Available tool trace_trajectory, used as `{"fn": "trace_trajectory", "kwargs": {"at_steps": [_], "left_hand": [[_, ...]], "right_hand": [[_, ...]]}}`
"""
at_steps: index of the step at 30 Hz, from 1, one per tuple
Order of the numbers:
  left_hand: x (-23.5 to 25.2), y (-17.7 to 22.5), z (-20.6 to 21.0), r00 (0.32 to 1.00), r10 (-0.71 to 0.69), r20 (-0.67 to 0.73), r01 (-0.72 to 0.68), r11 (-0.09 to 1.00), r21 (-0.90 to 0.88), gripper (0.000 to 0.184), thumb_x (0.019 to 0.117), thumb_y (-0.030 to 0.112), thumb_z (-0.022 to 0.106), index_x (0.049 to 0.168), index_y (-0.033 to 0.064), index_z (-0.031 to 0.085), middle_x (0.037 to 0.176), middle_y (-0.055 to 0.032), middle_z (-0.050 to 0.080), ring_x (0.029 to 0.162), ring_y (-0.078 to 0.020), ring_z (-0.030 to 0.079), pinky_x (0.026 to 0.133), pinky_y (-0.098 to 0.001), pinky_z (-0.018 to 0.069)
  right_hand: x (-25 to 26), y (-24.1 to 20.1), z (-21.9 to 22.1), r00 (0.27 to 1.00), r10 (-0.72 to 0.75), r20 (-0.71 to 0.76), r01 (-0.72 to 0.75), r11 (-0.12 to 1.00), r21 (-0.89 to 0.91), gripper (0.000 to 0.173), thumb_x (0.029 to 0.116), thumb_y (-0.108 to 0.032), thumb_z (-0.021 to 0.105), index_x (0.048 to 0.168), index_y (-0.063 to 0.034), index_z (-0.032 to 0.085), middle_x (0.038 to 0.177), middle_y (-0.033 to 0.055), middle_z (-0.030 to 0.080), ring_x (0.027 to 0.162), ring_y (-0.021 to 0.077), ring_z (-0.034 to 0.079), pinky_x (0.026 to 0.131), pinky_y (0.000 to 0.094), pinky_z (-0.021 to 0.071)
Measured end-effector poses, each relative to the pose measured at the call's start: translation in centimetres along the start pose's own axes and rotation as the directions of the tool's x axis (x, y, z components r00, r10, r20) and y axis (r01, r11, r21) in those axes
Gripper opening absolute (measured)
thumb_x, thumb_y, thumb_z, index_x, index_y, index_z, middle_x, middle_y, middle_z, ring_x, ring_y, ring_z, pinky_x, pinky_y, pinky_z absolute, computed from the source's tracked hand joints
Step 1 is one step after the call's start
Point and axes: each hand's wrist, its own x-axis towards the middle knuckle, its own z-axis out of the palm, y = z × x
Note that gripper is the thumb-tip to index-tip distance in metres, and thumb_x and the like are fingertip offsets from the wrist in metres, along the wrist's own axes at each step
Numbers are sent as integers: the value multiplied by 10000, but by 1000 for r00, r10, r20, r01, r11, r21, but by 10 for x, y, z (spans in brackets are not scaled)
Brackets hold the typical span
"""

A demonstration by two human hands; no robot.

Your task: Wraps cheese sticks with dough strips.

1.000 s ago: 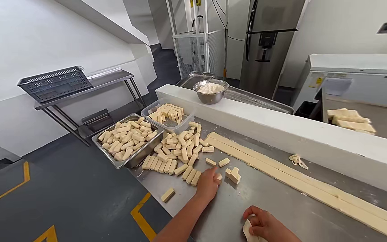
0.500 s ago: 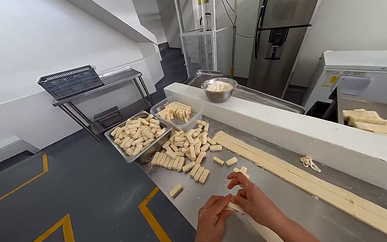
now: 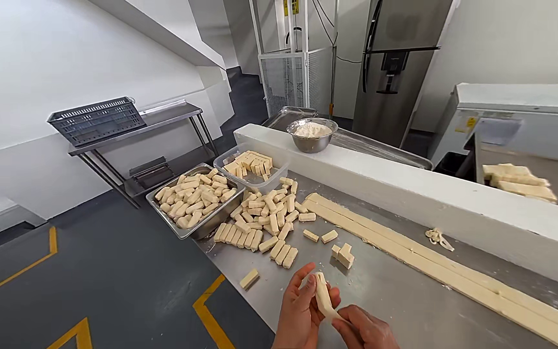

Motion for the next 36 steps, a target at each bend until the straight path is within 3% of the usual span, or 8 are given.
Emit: {"fn": "trace_trajectory", "kwargs": {"at_steps": [5,9,11,20,25,30,33,36], "left_hand": [[-16,2,-20,905,-142,400,-62,888,455,450,905,74,675,1318,-49,546,1157,-86,658,954,-175,706,849,-362,613],[-17,9,-21,844,-117,524,-319,675,665,486,846,94,793,1289,-47,649,1063,-103,687,888,-105,685,816,-270,588],[-15,12,-22,843,-80,531,-360,649,670,466,905,96,732,1336,-37,616,918,-50,717,769,-73,672,744,-262,574],[-27,0,-11,857,-202,474,-47,885,462,365,897,-69,653,1261,-55,631,1109,-50,724,930,-99,712,860,-305,598],[-29,-3,-9,912,-91,399,-93,903,420,363,938,-32,615,1297,-77,581,1088,-92,732,966,-163,724,871,-347,604],[-31,-10,-6,895,-136,425,-56,911,408,272,915,-38,639,1187,-56,641,1066,-47,706,910,-126,715,846,-332,613],[-32,-9,-8,902,-93,421,-36,957,288,386,929,-61,619,1313,-69,580,1043,-73,756,935,-174,743,859,-352,614],[-33,-14,-6,927,-2,374,-146,919,367,284,916,-56,642,1200,-67,644,1038,-64,756,939,-131,730,857,-321,604]], "right_hand": [[14,22,-38,964,-245,102,261,947,-187,417,857,-384,764,683,-30,629,620,104,618,515,202,609,447,358,465],[30,27,-51,891,-404,207,434,892,-126,377,823,-381,769,688,-68,609,627,73,614,532,177,609,454,323,465],[38,33,-60,884,-389,260,397,918,24,326,888,-324,761,773,-37,659,699,90,636,622,163,627,549,284,507],[41,31,-65,936,-107,336,31,974,223,543,824,-484,806,620,-54,545,542,-40,450,503,-20,376,469,186,264],[42,49,-72,904,-27,427,-143,921,361,234,927,-277,744,868,-57,689,657,-73,580,569,-55,482,527,133,387],[40,30,-67,925,44,376,-165,941,296,459,844,-425,808,641,-92,567,526,-96,437,476,-52,383,457,159,280],[44,41,-74,891,10,453,-205,900,384,328,884,-361,785,724,-121,630,573,-125,509,510,-74,447,475,123,345],[49,44,-78,853,50,519,-260,904,340,268,880,-327,786,771,-107,677,605,-122,562,537,-67,483,507,136,380]]}}
